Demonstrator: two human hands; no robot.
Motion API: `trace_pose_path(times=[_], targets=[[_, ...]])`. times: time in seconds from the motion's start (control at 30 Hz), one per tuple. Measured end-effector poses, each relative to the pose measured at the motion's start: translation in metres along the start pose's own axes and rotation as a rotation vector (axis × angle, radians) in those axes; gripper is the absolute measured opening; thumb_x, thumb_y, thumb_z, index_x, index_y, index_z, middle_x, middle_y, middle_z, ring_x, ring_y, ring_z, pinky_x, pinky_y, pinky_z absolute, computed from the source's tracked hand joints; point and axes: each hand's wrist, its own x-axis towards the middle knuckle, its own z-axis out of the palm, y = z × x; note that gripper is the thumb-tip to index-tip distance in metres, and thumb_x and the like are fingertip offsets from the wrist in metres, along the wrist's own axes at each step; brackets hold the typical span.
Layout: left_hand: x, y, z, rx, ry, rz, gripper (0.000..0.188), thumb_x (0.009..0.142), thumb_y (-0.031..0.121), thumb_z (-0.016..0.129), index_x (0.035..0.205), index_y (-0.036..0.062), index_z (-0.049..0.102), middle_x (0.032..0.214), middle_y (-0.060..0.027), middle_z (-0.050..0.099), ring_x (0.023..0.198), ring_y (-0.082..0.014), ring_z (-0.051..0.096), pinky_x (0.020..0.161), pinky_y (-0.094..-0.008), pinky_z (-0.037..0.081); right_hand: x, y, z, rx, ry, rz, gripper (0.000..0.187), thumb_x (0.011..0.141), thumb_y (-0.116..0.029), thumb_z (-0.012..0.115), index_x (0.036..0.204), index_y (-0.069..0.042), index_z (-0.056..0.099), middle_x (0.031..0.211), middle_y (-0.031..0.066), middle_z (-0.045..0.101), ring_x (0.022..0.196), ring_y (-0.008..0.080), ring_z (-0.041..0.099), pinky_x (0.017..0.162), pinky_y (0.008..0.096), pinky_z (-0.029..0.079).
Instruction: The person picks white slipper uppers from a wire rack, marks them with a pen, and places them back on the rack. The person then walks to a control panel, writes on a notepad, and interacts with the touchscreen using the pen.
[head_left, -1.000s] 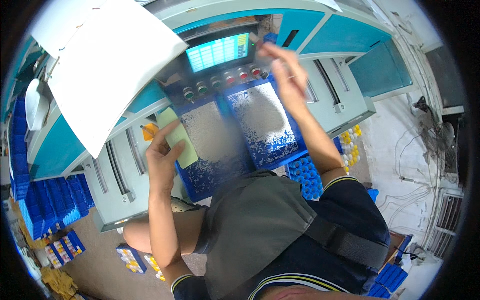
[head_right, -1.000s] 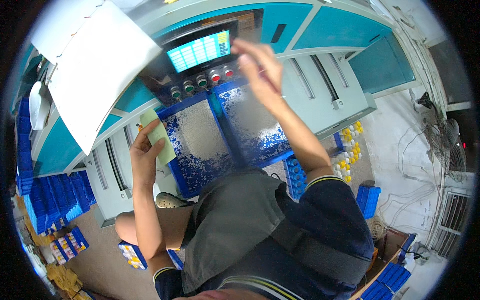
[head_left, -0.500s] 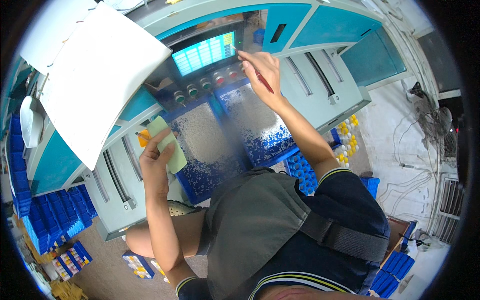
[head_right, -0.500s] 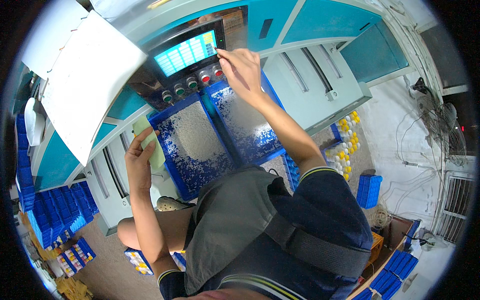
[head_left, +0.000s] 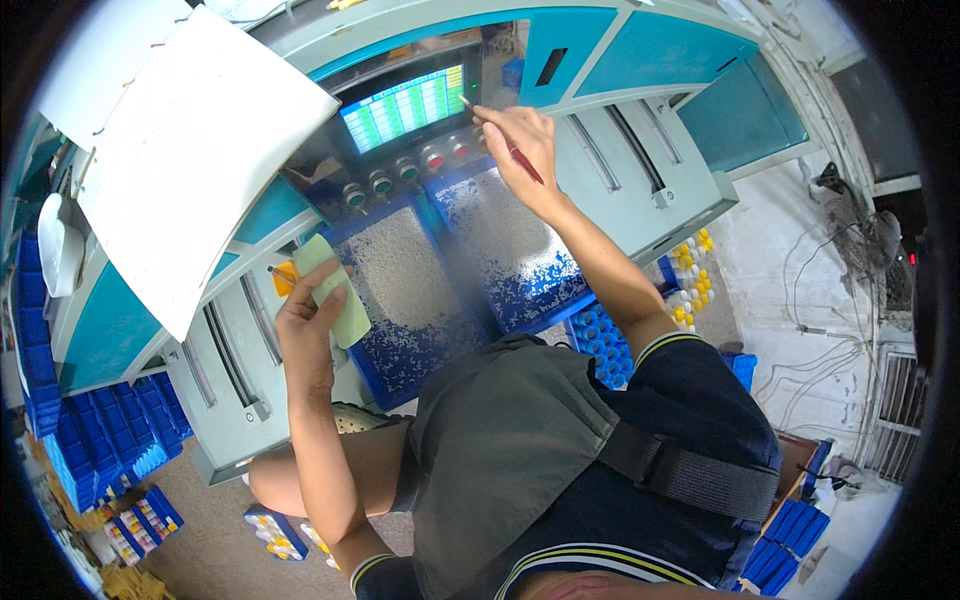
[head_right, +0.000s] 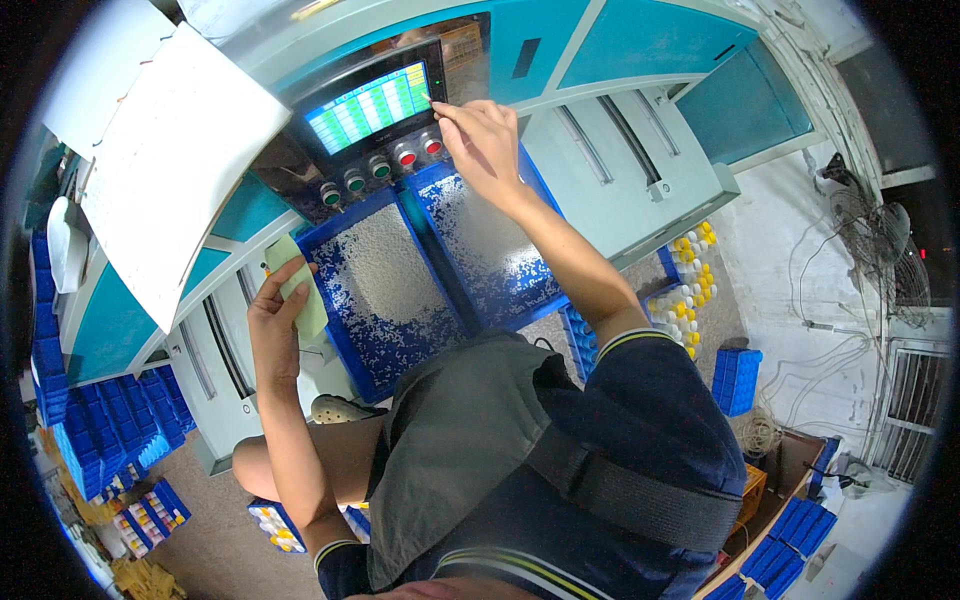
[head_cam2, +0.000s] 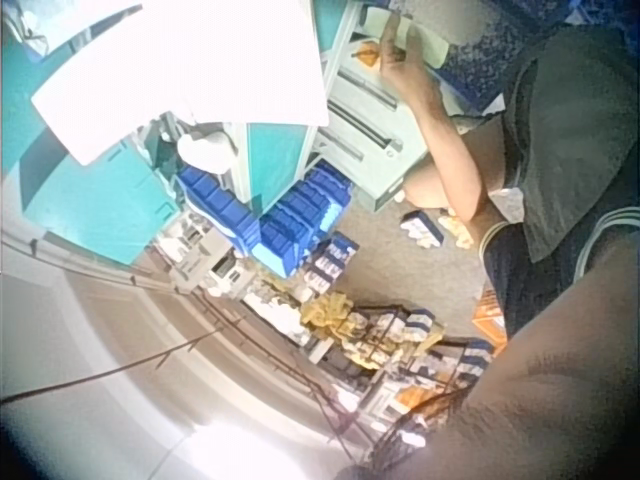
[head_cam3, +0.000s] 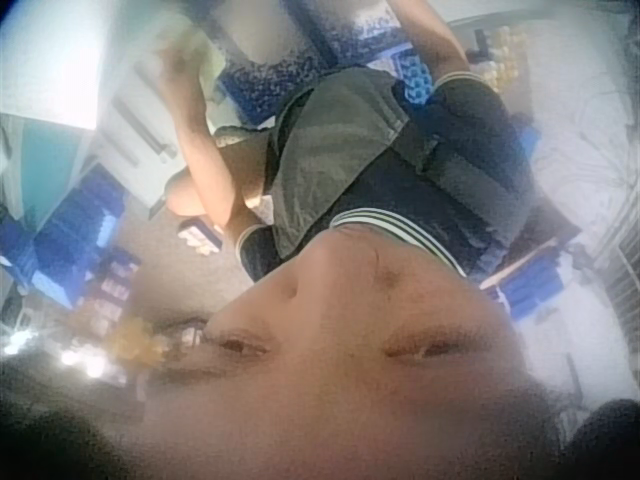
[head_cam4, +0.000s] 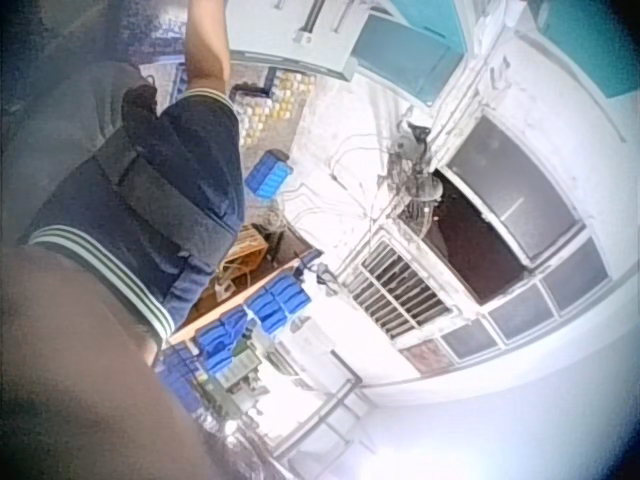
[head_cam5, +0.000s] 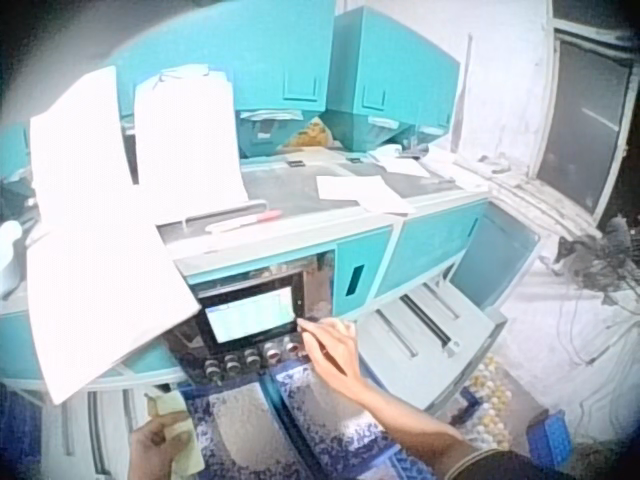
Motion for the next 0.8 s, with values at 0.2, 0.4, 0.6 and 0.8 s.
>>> trace_pose_path(times=[0.2,0.4,0.6,0.8], targets=[[0.001,-0.001,-0.002,-0.009,-0.005,-0.002,0.033,0.091,-0.003,0.064,0.124,0.0003,0.065,0.114,-0.0120,0.071,0.098,-0.0133,0.066,0.088,-0.0254,0.052,0.004,0.002,0.003,-0.005,0.001,-0.001,0.023,0.094,-0.015,0.062,0.113,-0.006,0.072,0.094,0.0002,0.074,0.094,0.0186,0.061,0.088,0.0357,0.038],[0.001,0.002,-0.003,0.004,0.008,-0.007,0.033,0.091,-0.001,0.066,0.124,0.0008,0.065,0.114,-0.0109,0.071,0.098,-0.0124,0.066,0.087,-0.0251,0.052,0.005,0.002,0.003,-0.007,0.019,-0.002,0.024,0.095,-0.015,0.061,0.114,-0.006,0.072,0.098,0.0006,0.074,0.096,0.0182,0.061,0.090,0.0355,0.037],[0.003,-0.001,-0.006,-0.008,0.007,0.008,0.033,0.091,0.000,0.065,0.124,0.0013,0.066,0.113,-0.0104,0.072,0.098,-0.0128,0.066,0.088,-0.0254,0.052,0.007,0.000,0.003,0.001,0.010,-0.004,0.023,0.094,-0.015,0.062,0.113,-0.006,0.072,0.099,0.0014,0.074,0.096,0.0176,0.061,0.090,0.0345,0.036],[0.004,-0.002,-0.008,-0.010,0.016,-0.018,0.030,0.093,0.001,0.064,0.122,0.0014,0.068,0.113,-0.0107,0.072,0.100,-0.0131,0.066,0.091,-0.0256,0.051,0.008,-0.010,0.001,0.016,-0.019,0.034,0.021,0.092,-0.015,0.064,0.108,-0.007,0.073,0.096,0.0023,0.074,0.093,0.0184,0.062,0.089,0.0342,0.037]])
